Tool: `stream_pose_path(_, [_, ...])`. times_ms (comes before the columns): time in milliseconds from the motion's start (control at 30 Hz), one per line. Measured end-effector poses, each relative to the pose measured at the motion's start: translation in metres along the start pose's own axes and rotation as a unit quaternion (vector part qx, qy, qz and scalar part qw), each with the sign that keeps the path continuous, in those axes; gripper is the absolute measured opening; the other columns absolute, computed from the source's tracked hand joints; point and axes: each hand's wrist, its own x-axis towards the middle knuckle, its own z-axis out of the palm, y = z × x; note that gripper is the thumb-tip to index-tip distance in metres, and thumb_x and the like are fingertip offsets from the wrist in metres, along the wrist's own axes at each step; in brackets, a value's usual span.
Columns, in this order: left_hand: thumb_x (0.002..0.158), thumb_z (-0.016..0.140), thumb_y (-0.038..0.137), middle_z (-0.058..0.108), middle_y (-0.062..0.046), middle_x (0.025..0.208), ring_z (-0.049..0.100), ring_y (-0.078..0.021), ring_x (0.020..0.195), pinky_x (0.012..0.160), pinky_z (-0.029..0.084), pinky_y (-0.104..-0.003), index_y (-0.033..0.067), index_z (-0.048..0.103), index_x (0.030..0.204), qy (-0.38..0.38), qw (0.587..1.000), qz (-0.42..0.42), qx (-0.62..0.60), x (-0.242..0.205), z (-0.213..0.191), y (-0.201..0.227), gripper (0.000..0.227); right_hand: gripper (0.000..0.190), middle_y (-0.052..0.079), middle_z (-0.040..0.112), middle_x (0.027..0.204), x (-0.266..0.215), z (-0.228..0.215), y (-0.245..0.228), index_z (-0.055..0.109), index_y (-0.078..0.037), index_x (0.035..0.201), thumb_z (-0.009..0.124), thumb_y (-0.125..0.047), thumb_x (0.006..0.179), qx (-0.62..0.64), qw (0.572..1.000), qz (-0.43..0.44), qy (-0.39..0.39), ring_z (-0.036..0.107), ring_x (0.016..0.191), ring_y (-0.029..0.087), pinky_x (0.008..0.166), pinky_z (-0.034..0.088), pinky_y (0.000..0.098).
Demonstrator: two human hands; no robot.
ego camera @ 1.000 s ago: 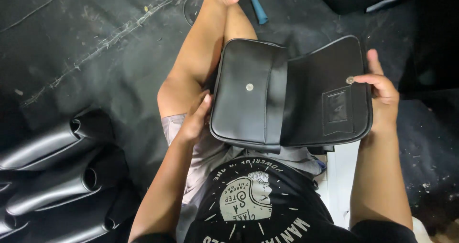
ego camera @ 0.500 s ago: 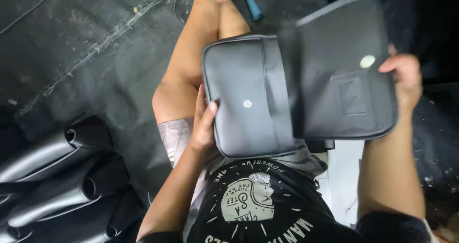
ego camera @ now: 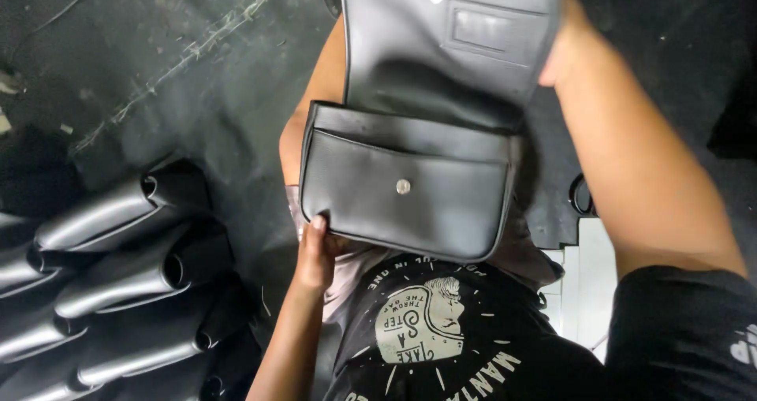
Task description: Inspecting and folding finished leather messenger bags
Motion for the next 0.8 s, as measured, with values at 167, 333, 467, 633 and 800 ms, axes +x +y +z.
stream_pose_path(167, [0.093,0.059,0.053,0.072,-0.040,0.097,0.072,-0.0459,0.093,0.087,0.057,-0.059,-0.0144,0.049,0.130,0.022,0.957,-0.157,0.245,-0.039,0.050,0.059,0.078,0.090,0.009,0.070,0.112,-0.007,-0.016,0.072,0.058,-0.011,0.136,0.051,-0.086,0.086,-0.024,0.988,0.137,-0.061,0.073,0.088,0.024,0.065,0.060,0.0381])
stream_pose_path(333, [0.092,0.048,0.066,0.080,-0.020,0.081,0.075,-0.0440,0.088,0.080,0.059,-0.051,0.0069,0.080,0.088,-0.122,0.831,-0.113,0.530,-0.027,0.039,0.112,0.067,0.051,0.009,0.065,0.130,-0.040,-0.060,0.099,0.065,-0.017,0.138,0.068,-0.051,0.101,-0.134,0.984,0.101,-0.061,0.062,0.114,0.023,0.092,0.054,0.0410])
stream_pose_path(467, [0.099,0.059,0.035,0.072,-0.014,0.095,0.069,-0.0321,0.091,0.081,0.053,-0.040,0.0063,0.070,0.106,-0.064,0.790,0.157,0.589,0.034,0.067,0.153,0.032,0.042,0.016,0.062,0.132,-0.049,-0.046,0.073,0.056,-0.003,0.141,0.061,-0.026,0.107,-0.203,0.972,-0.068,-0.100,0.061,0.113,0.022,0.095,0.050,0.0348])
stream_pose_path(633, [0.104,0.056,0.029,0.063,-0.020,0.134,0.061,-0.0285,0.121,0.104,0.045,-0.034,-0.0070,0.054,0.137,-0.196,0.797,0.229,0.524,0.117,0.111,0.130,0.049,0.034,0.012,0.067,0.129,-0.056,-0.015,0.017,0.060,0.002,0.136,0.057,-0.012,0.106,-0.284,0.925,-0.153,-0.203,0.065,0.112,0.019,0.097,0.050,0.0310])
stream_pose_path(800, [0.097,0.068,0.041,0.065,-0.008,0.065,0.055,-0.0222,0.057,0.060,0.048,-0.034,0.0005,0.069,0.084,-0.223,0.738,0.107,0.628,0.120,0.118,0.132,0.042,0.032,0.005,0.063,0.067,-0.066,-0.005,-0.005,0.075,-0.003,0.092,0.063,-0.032,0.097,-0.510,0.804,-0.083,-0.295,0.053,0.058,0.020,0.059,0.046,0.0334])
